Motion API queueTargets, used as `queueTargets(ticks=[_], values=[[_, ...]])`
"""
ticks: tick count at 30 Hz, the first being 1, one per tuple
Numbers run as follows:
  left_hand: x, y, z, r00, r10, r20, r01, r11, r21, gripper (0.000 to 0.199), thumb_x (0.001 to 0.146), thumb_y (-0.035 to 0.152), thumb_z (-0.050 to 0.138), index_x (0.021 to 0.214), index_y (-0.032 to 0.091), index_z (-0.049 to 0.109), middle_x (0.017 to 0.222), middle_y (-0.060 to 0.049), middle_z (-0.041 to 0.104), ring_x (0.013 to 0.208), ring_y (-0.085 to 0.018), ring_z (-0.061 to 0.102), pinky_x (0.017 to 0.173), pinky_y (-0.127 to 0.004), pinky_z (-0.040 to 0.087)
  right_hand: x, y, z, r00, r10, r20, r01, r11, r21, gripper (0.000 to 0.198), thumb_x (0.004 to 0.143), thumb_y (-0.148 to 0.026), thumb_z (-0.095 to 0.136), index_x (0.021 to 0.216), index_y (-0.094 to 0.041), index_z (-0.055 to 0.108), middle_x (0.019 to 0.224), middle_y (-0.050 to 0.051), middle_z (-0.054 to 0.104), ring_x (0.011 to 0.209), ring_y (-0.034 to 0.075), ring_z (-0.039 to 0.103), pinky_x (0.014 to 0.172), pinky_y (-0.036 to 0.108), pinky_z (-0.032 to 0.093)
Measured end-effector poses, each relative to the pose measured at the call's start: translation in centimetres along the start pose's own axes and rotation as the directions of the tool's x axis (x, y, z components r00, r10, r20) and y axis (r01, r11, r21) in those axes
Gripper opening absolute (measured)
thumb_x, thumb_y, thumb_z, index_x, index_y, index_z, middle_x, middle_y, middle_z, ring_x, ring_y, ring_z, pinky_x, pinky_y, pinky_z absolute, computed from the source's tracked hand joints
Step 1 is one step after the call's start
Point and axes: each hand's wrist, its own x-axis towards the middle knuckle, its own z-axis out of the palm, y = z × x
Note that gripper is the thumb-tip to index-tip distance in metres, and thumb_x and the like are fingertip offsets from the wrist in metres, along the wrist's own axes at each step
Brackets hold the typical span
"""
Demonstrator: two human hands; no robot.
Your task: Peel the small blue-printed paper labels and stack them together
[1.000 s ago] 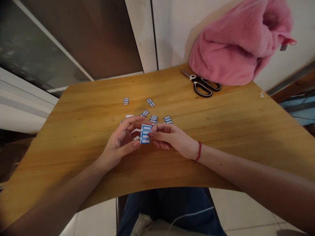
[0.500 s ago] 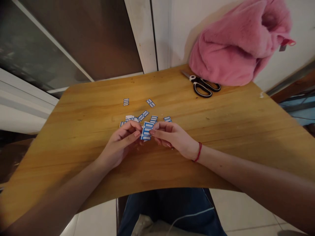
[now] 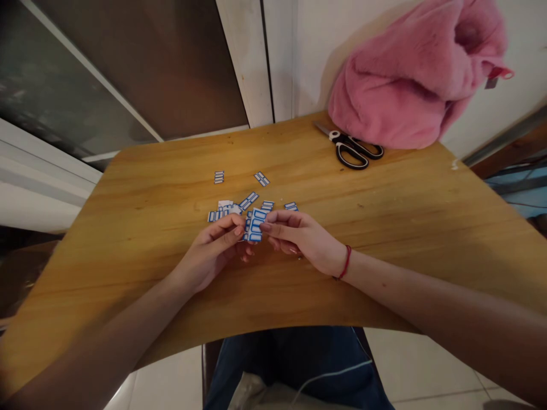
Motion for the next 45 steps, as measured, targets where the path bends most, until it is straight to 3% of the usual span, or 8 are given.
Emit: queueTargets(ticks=[7, 15, 22, 28, 35, 45], values=[[-0.11, -0.02, 0.11, 1.0, -0.005, -0.004, 0.005, 1.0, 0.024, 0.014, 0.084, 0.027, 0.061, 0.077, 0.016, 0.056, 0.072, 0.0, 0.059, 0.063, -0.009, 0.056, 0.058, -0.02, 0.047, -0.03, 0.11, -0.06, 1.0, 0.001, 0.004, -0.001, 1.0, -0.02, 0.022, 0.082, -0.035, 0.062, 0.077, -0.016, 0.052, 0.055, -0.007, 0.049, 0.038, 0.001, 0.027, 0.037, 0.018, 0.015], [-0.43, -0.25, -0.06, 0.993, 0.118, -0.02, -0.106, 0.944, 0.313, 0.017, 0.088, 0.029, 0.055, 0.077, 0.016, 0.054, 0.073, 0.0, 0.054, 0.068, -0.01, 0.049, 0.06, -0.02, 0.039, -0.08, 0.02, 0.01, 1.0, 0.001, -0.02, -0.002, 0.999, -0.04, 0.023, 0.082, -0.035, 0.061, 0.075, -0.016, 0.05, 0.054, -0.007, 0.046, 0.038, 0.001, 0.027, 0.038, 0.019, 0.014], [-0.5, -0.06, -0.14, 0.99, 0.142, 0.025, -0.137, 0.878, 0.459, 0.017, 0.087, 0.028, 0.054, 0.075, 0.016, 0.054, 0.071, 0.001, 0.052, 0.068, -0.01, 0.046, 0.064, -0.022, 0.037, -0.05, 0.04, 0.2, 0.999, -0.003, -0.041, 0.001, 1.0, -0.031, 0.021, 0.08, -0.032, 0.062, 0.078, -0.017, 0.048, 0.055, -0.008, 0.046, 0.038, 0.001, 0.028, 0.037, 0.018, 0.015], [-0.48, 0.2, 0.18, 0.988, 0.151, 0.039, -0.151, 0.862, 0.484, 0.012, 0.085, 0.022, 0.054, 0.075, 0.016, 0.053, 0.072, 0.001, 0.051, 0.068, -0.01, 0.046, 0.066, -0.022, 0.036, -0.09, 0.26, 0.1, 0.999, -0.001, -0.036, -0.001, 0.998, -0.061, 0.018, 0.082, -0.033, 0.06, 0.082, -0.019, 0.048, 0.05, -0.009, 0.042, 0.037, 0.003, 0.033, 0.036, 0.016, 0.023], [-0.62, 0.42, 0.23, 0.99, 0.131, 0.058, -0.142, 0.835, 0.531, 0.011, 0.085, 0.02, 0.052, 0.075, 0.016, 0.052, 0.075, 0.0, 0.054, 0.069, -0.011, 0.046, 0.066, -0.024, 0.037, 0.04, 0.1, -0.08, 1.0, -0.016, 0.026, 0.017, 0.999, -0.05, 0.02, 0.082, -0.031, 0.061, 0.081, -0.018, 0.046, 0.059, -0.005, 0.056, 0.037, 0.004, 0.042, 0.034, 0.016, 0.029], [-0.66, 0.5, 0.31, 0.991, 0.095, 0.093, -0.131, 0.827, 0.547, 0.011, 0.085, 0.021, 0.049, 0.074, 0.016, 0.05, 0.074, 0.0, 0.052, 0.07, -0.012, 0.046, 0.069, -0.024, 0.037, 0.05, 0.26, 0.14, 0.998, 0.007, 0.066, -0.011, 0.998, 0.057, 0.018, 0.083, -0.026, 0.061, 0.082, -0.017, 0.046, 0.063, -0.003, 0.06, 0.039, 0.002, 0.04, 0.038, 0.015, 0.03]])
